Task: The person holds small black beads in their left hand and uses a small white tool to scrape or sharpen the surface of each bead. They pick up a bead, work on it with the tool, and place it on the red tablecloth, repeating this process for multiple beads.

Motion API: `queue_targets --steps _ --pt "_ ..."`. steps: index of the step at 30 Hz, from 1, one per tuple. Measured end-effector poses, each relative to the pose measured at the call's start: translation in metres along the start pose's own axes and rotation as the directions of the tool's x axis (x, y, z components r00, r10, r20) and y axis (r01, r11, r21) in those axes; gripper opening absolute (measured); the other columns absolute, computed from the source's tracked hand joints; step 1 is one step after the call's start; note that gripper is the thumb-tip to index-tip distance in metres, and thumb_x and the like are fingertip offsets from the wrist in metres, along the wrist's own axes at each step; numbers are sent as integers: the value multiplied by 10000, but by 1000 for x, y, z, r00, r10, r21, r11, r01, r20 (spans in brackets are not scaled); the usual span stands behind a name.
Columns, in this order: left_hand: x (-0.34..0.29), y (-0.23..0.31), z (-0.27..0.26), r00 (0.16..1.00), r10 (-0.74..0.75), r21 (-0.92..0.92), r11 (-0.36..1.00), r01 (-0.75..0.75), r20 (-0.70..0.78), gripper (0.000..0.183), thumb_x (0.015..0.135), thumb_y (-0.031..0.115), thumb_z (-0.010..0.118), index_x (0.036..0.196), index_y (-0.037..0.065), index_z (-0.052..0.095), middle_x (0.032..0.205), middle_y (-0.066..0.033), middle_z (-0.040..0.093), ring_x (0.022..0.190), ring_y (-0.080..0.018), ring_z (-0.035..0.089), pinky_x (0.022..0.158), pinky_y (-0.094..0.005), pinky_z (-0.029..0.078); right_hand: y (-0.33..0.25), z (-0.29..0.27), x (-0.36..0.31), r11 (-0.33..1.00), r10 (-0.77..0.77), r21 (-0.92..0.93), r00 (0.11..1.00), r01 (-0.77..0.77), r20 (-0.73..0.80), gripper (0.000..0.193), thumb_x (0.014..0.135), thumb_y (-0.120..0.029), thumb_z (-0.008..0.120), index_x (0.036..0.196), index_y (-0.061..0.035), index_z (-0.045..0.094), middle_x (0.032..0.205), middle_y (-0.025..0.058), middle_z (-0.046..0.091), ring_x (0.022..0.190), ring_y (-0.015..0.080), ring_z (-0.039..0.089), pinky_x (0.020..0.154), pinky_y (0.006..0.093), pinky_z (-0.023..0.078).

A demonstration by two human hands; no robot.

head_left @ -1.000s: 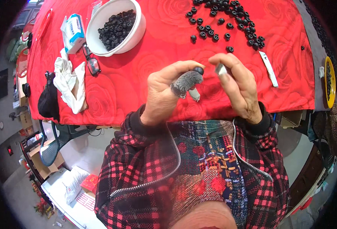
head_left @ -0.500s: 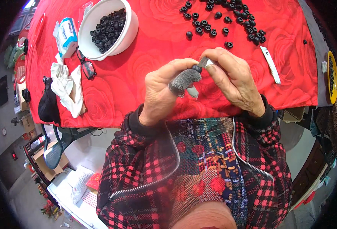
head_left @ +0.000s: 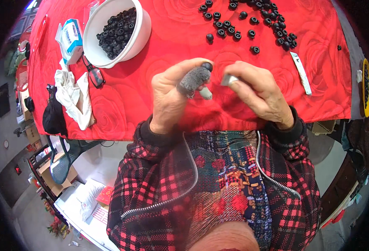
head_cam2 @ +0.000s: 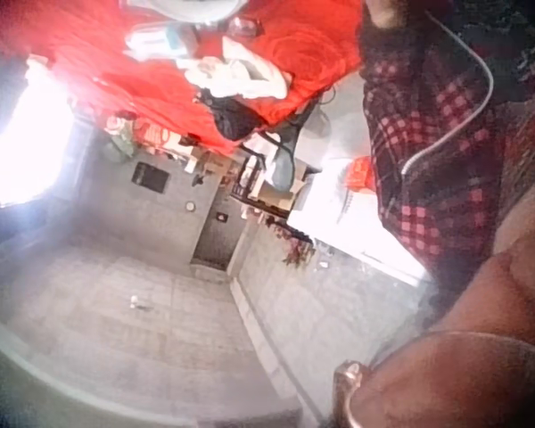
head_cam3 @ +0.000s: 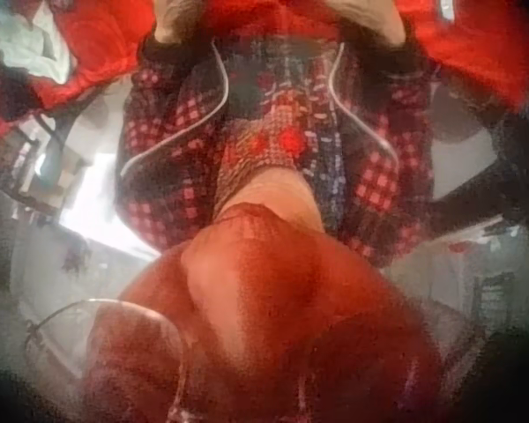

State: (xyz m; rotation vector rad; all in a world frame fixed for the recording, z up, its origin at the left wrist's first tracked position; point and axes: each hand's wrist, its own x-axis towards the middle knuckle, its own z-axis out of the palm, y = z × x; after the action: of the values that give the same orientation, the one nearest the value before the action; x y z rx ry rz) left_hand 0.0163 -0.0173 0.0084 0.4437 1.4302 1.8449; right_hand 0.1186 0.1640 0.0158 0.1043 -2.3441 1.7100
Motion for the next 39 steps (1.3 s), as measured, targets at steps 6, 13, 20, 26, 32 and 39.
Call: queue_targets --steps 6,13,20,26,32,39 --pt "1 -6 8 936 352 369 870 -326 -1 273 759 -52 660 1029 -9 657 898 -99 675 807 -171 651 679 -265 518 -14 7 1 932 259 297 955 -207 -147 184 819 -99 664 962 -26 573 773 -17 524 694 40 477 589 201 390" --pt "-2 -8 16 902 431 325 854 -407 -4 253 786 -21 654 1037 -29 630 902 -100 659 799 -176 641 712 -270 516 -15 28 7 970 226 145 945 -196 -234 214 767 -74 699 937 -12 585 739 56 583 643 105 556 559 264 441" --pt "-3 7 -6 909 -328 -279 875 395 257 202 894 126 554 983 -45 615 841 -91 648 682 -124 614 597 -239 506 -17 11 9 960 -255 -107 966 258 40 291 650 8 719 918 -17 609 745 85 598 608 188 581 513 294 432" --pt "1 12 -13 795 -384 -202 830 520 471 195 879 116 574 990 -38 619 792 -90 646 630 -122 606 538 -245 500 -13 6 7 953 -277 -93 952 290 127 300 667 -30 701 945 -25 591 709 87 558 605 252 561 515 340 436" --pt "-6 -2 4 942 -191 -413 861 296 277 235 891 99 554 1072 -47 583 871 -113 643 716 -119 605 561 -251 514 -9 18 0 833 -406 -446 909 326 -92 366 645 -26 676 999 -13 586 651 59 497 555 242 530 469 340 413" --pt "-5 3 5 973 -151 -375 903 208 175 335 846 111 621 1134 -48 555 906 -92 629 709 -127 607 556 -250 524 -24 16 -10 960 -207 -215 971 178 -121 311 748 18 568 1057 12 536 774 94 545 623 225 549 548 305 444"
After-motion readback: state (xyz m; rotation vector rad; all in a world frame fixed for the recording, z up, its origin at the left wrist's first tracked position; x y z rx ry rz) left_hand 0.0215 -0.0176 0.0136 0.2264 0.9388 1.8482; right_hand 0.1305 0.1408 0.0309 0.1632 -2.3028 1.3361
